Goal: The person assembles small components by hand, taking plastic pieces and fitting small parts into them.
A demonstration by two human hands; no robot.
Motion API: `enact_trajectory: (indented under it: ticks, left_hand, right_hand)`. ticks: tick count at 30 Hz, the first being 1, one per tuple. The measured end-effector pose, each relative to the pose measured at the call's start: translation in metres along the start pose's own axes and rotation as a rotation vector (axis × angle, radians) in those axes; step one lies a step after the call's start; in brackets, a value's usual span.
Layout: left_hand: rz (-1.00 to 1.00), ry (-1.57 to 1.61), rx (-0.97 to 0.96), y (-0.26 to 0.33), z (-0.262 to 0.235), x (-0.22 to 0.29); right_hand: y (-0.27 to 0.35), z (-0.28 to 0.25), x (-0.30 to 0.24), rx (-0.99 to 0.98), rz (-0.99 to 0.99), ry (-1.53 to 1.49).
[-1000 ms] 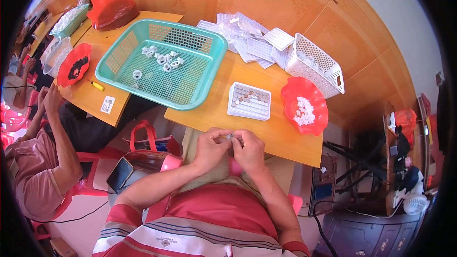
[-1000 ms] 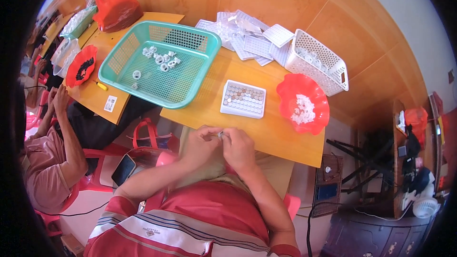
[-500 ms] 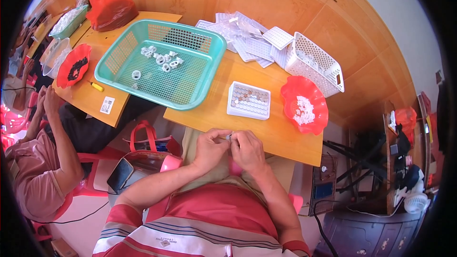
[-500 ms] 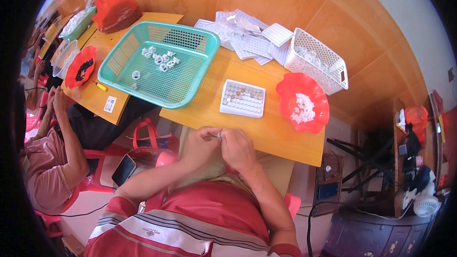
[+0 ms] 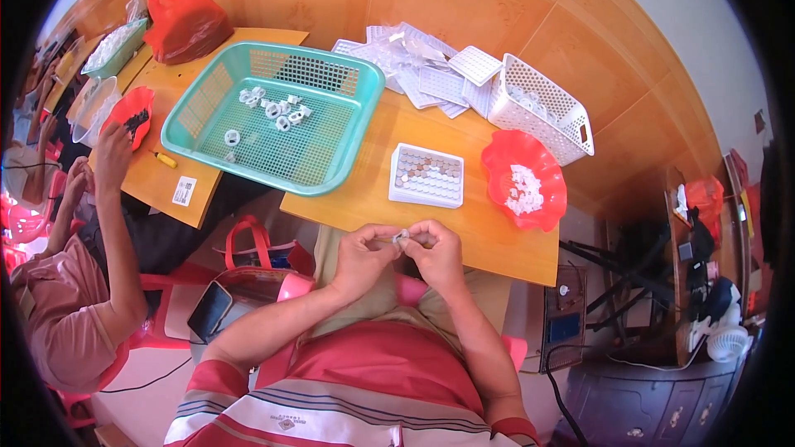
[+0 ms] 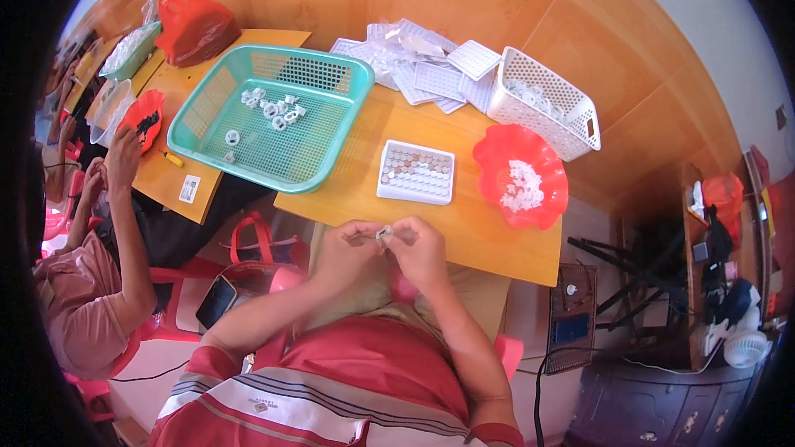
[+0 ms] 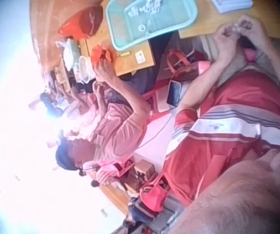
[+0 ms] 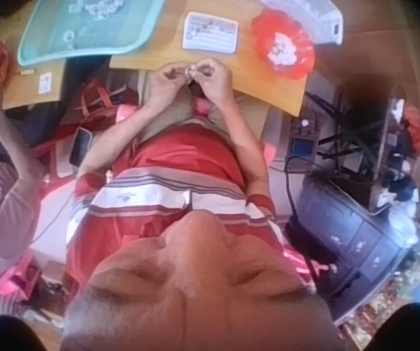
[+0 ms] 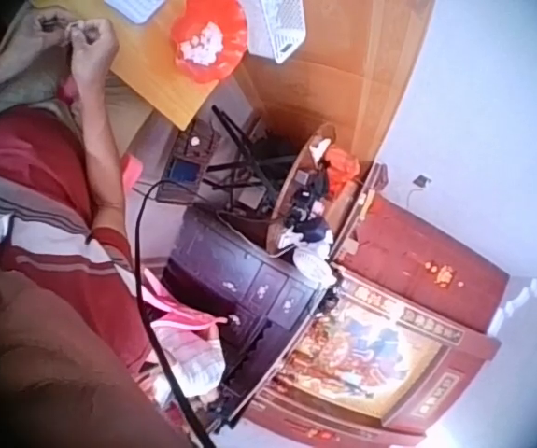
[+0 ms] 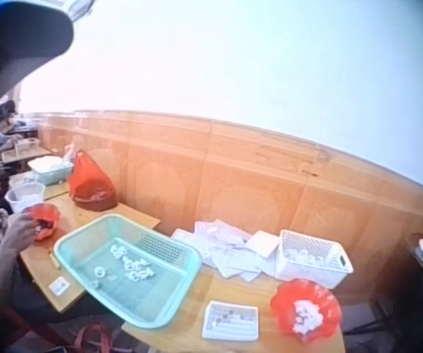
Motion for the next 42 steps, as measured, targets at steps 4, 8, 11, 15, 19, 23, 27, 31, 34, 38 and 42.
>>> enact_trajectory:
  ticks: [4, 8, 11, 15, 19, 23, 27, 31, 34, 38, 42]
  left_hand:
    - [-0.008, 0.074, -0.048, -0.001, 0.004, -0.002]
    - [-0.017, 0.115, -0.067, -0.004, 0.004, -0.007]
    - [-0.039, 0.138, -0.079, -0.003, 0.005, -0.003]
    - [-0.08, 0.157, -0.07, -0.002, 0.006, -0.002]
    - [-0.067, 0.173, -0.072, -0.001, 0.007, 0.001]
    - [-0.079, 0.134, -0.075, 0.0, 0.007, 0.0]
    - [-0.071, 0.19, -0.081, -0.001, 0.007, -0.003]
    - [-0.032, 0.221, -0.094, -0.002, 0.008, -0.002]
    - [-0.025, 0.205, -0.059, -0.002, 0.007, 0.002]
    - [-0.009, 0.158, -0.057, 0.0, 0.008, 0.005]
    - [-0.005, 0.088, -0.037, 0.003, 0.007, 0.006]
  right_hand:
    - [-0.002, -0.005, 0.01, -0.017, 0.028, -0.169]
    - [-0.002, -0.004, 0.01, -0.042, 0.084, -0.299]
    - [-0.002, -0.004, 0.009, -0.047, 0.108, -0.35]
    - [-0.001, -0.003, 0.009, -0.074, 0.159, -0.467]
    - [0.0, -0.002, 0.004, -0.076, 0.17, -0.466]
    - [0.0, 0.0, -0.001, -0.066, 0.165, -0.51]
    - [0.0, 0.0, -0.001, -0.079, 0.19, -0.538]
    - [0.002, 0.0, -0.007, -0.058, 0.156, -0.535]
    - [0.004, -0.001, -0.009, -0.06, 0.122, -0.512]
    - [0.008, -0.003, -0.013, -0.052, 0.064, -0.423]
    - [0.011, -0.006, -0.012, -0.004, 0.011, -0.292]
Point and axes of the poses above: each hand's wrist, its own y-axis away from the middle knuckle, its own z-axis out of the palm, x = y × z, the point moved 6 cm from there along -y, towards the middle knuckle, and after that the axes turned 10 degrees about -y, right-handed, at the moved point
